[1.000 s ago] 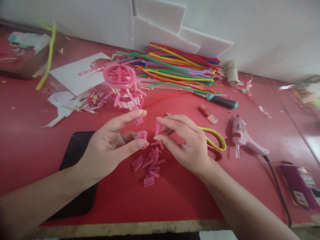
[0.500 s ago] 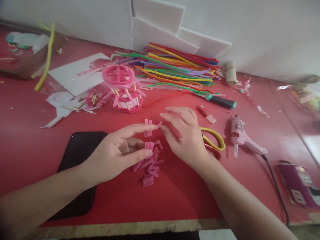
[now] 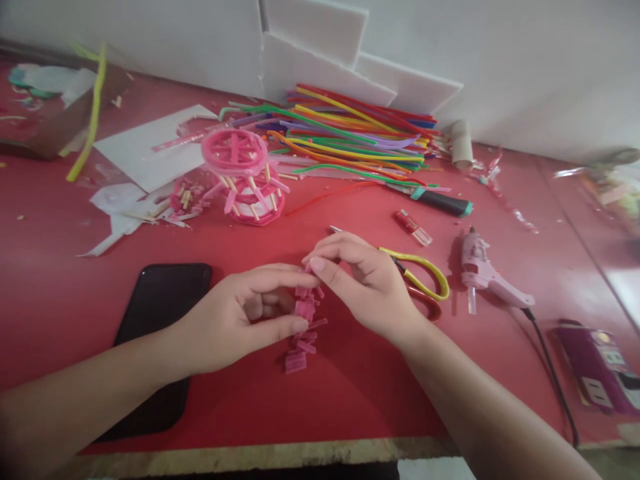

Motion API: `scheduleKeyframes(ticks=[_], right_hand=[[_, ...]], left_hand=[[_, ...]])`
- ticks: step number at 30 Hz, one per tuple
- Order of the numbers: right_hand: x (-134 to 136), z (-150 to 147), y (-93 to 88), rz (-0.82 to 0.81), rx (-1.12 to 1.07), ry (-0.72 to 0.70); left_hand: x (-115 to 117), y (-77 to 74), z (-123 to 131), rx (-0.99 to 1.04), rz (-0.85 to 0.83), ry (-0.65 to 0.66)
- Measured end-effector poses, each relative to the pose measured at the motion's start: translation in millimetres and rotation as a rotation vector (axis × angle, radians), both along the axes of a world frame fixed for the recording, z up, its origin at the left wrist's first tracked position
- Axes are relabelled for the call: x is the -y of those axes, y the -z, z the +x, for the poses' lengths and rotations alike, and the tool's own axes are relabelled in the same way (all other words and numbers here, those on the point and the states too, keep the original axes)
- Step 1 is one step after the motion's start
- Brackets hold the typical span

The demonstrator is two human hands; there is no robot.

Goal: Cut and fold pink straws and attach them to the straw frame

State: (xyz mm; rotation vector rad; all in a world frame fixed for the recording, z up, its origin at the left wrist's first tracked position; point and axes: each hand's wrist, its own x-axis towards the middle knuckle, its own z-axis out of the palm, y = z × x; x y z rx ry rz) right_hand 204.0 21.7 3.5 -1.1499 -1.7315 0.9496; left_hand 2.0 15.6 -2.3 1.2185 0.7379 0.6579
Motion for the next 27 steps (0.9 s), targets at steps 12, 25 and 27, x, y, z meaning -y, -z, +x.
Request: scheduleKeyframes(ticks=[12,25,27], right_hand=[[2.5,5.3,13.1,0.12,0.116,-0.077],[0.1,-3.8,8.5,0.255,0.274,-0.019],[-0.8,-4.3,10.3,0.271,0.314,0.002]], left_hand=[[-8.9,2.4,-5.3,0.264,-0.487,0.039],[-9.3,1.5,-2.3,0.24,-0.498,0.034],[-10.2,0.9,-1.8,0.255,-0.522,0.022]])
